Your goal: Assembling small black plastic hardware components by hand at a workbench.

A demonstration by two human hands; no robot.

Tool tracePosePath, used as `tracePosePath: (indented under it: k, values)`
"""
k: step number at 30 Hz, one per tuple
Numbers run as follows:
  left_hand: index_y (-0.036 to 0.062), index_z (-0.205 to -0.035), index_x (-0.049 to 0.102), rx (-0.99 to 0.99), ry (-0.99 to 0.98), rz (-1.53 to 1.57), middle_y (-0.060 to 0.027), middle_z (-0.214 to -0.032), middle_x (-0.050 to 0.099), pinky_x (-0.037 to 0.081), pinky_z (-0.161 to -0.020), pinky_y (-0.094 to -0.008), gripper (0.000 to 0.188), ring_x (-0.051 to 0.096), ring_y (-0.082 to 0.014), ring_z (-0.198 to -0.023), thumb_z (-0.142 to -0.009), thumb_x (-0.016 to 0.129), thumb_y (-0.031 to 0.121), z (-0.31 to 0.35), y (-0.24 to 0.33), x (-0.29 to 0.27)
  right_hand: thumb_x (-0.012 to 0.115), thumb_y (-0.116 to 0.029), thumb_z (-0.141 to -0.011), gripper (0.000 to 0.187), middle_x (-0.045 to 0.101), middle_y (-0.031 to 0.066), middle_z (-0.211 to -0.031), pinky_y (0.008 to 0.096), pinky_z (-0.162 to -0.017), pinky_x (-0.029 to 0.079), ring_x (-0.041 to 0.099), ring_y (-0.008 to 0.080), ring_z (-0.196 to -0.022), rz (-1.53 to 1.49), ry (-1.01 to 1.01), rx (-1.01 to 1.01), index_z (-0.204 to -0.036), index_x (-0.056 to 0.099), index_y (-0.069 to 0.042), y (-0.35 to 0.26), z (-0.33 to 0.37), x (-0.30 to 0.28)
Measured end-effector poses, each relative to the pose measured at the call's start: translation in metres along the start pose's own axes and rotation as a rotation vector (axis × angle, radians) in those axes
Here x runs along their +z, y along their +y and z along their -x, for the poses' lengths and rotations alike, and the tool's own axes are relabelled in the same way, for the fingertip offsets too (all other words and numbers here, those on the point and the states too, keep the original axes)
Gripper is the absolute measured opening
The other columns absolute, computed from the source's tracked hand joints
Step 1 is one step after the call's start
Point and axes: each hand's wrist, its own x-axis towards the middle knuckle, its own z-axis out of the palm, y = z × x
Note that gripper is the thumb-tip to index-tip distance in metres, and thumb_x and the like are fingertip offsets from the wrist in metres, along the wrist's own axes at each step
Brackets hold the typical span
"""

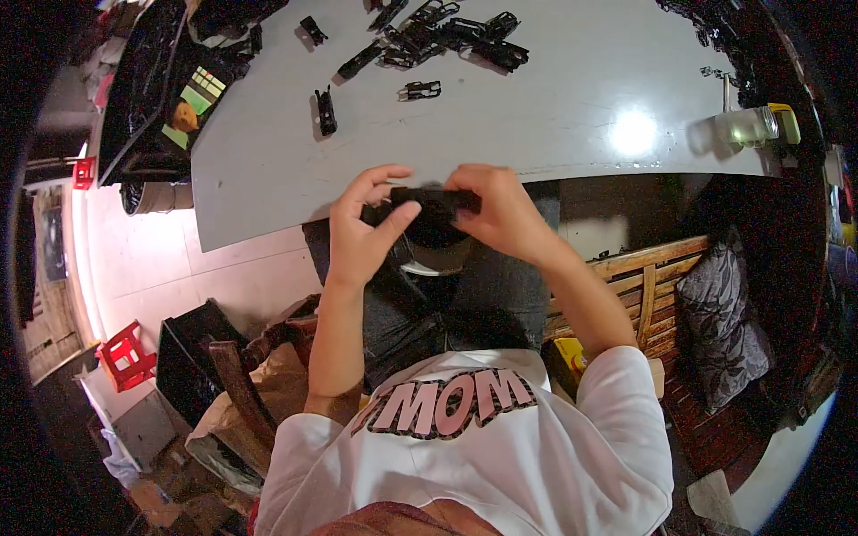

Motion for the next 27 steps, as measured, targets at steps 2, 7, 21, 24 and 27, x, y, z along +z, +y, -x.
tracePosePath:
  k: [2, 7, 21, 24, 27]
  values:
    - [0.0023, -0.107, 0.059, 0.011, -0.040, -0.025, -0.0046, -0.087, 0.065, 0.045, -0.078, -0.0245, 0.034, 0.060, -0.0107, -0.082, -0.076, 0.071, 0.007, 0.006, 0.007, 0.006, 0.073, -0.007, -0.073, 0.020, 0.054, 0.0030, -0.076, 0.0241, -0.058, 0.039, 0.050, 0.0115, -0.068, -0.182, -0.064, 0.040, -0.086, 0.060, 0.000, 0.002, 0.007, 0.000]
    - [0.0020, -0.105, 0.059, -0.076, -0.067, -0.037, -0.0037, -0.095, 0.064, 0.045, -0.082, -0.0261, 0.032, 0.059, -0.0111, -0.089, -0.078, 0.072, 0.012, 0.015, -0.003, 0.005, 0.074, -0.012, -0.075, 0.022, 0.054, 0.0039, -0.072, 0.0255, -0.059, 0.039, 0.049, 0.0137, -0.066, -0.291, -0.139, 0.035, -0.083, 0.059, 0.001, 0.000, 0.018, -0.006]
    - [0.0074, -0.102, 0.065, 0.266, -0.047, -0.685, -0.0092, -0.106, 0.064, 0.048, -0.085, -0.0363, 0.034, 0.060, -0.0278, -0.099, -0.076, 0.071, 0.030, 0.010, 0.006, 0.006, 0.066, -0.016, -0.078, 0.033, 0.054, 0.0141, -0.102, 0.0415, -0.074, 0.047, 0.055, 0.0352, -0.092, 0.717, 0.592, -0.047, -0.105, 0.050, -0.006, 0.055, -0.088, -0.051]
    - [0.0075, -0.101, 0.064, 0.252, -0.092, -0.636, -0.0072, -0.107, 0.062, 0.049, -0.082, -0.0350, 0.027, 0.059, -0.0259, -0.098, -0.081, 0.068, 0.025, 0.005, 0.000, 0.009, 0.056, -0.006, -0.079, 0.029, 0.058, 0.0146, -0.101, 0.0428, -0.075, 0.047, 0.057, 0.0352, -0.093, 0.722, 0.574, -0.039, -0.107, 0.051, -0.007, 0.080, -0.091, -0.060]
    - [0.0091, -0.103, 0.063, 0.257, -0.055, -0.676, -0.0070, -0.108, 0.060, 0.050, -0.080, -0.0376, 0.023, 0.058, -0.0253, -0.098, -0.082, 0.065, 0.018, -0.004, -0.001, 0.006, 0.055, -0.009, -0.083, 0.025, 0.060, 0.0131, -0.096, 0.0421, -0.072, 0.048, 0.058, 0.0331, -0.089, 0.732, 0.543, 0.000, -0.107, 0.051, -0.008, 0.066, -0.095, -0.055]
